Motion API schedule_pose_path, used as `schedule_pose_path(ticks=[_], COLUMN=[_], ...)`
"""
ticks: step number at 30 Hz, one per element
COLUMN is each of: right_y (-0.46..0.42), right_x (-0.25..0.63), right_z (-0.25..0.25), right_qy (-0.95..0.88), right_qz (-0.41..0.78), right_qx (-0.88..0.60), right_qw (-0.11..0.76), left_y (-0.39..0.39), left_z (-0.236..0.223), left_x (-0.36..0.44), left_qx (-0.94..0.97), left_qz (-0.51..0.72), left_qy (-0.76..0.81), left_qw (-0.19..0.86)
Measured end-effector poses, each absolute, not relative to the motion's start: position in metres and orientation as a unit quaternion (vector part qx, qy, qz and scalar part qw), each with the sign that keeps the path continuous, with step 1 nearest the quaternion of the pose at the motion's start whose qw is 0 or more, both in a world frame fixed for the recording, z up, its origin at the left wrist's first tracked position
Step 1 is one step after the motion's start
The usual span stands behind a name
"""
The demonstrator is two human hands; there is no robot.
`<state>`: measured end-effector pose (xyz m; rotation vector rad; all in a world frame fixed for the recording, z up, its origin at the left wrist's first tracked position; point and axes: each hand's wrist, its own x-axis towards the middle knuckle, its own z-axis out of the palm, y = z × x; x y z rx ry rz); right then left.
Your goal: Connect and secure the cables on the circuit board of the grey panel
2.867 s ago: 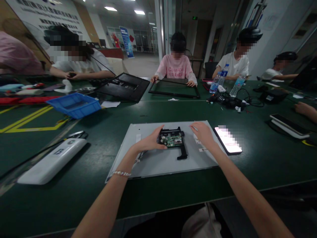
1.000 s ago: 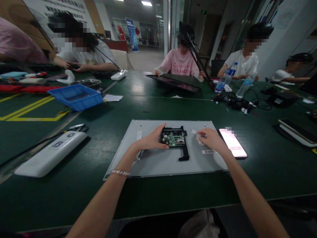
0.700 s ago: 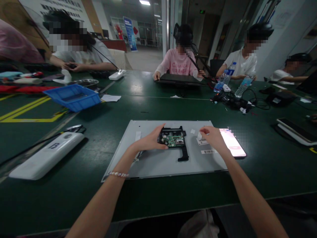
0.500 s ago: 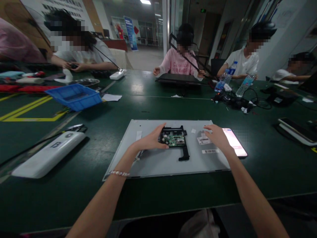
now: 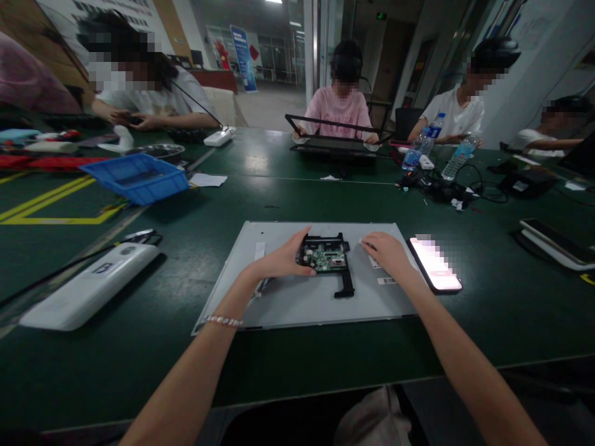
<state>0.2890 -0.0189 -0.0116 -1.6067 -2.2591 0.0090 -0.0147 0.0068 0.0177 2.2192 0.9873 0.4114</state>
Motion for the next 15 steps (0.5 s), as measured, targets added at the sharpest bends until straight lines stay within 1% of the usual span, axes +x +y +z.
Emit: schedule_pose_path(ticks=[4,9,12,15], right_y=[-0.021,-0.021,-0.013,-0.001], right_x=[0.289,0.282,0.265,0.239], right_z=[-0.009,0.004,0.019,0.031], right_qy=[-0.803,-0.791,-0.802,-0.830], right_qz=[-0.015,-0.025,-0.027,-0.027], right_qx=[-0.572,-0.580,-0.561,-0.526], right_qw=[0.164,0.194,0.202,0.184], left_y=[0.006,0.007,0.008,0.008], left_z=[0.018,0.017,0.016,0.014], left_x=[-0.015,-0.016,-0.016,-0.016], left_qx=[0.848,0.846,0.851,0.854], left_qz=[0.160,0.153,0.159,0.169], left_qy=[0.377,0.381,0.372,0.363], left_qw=[0.337,0.339,0.334,0.332])
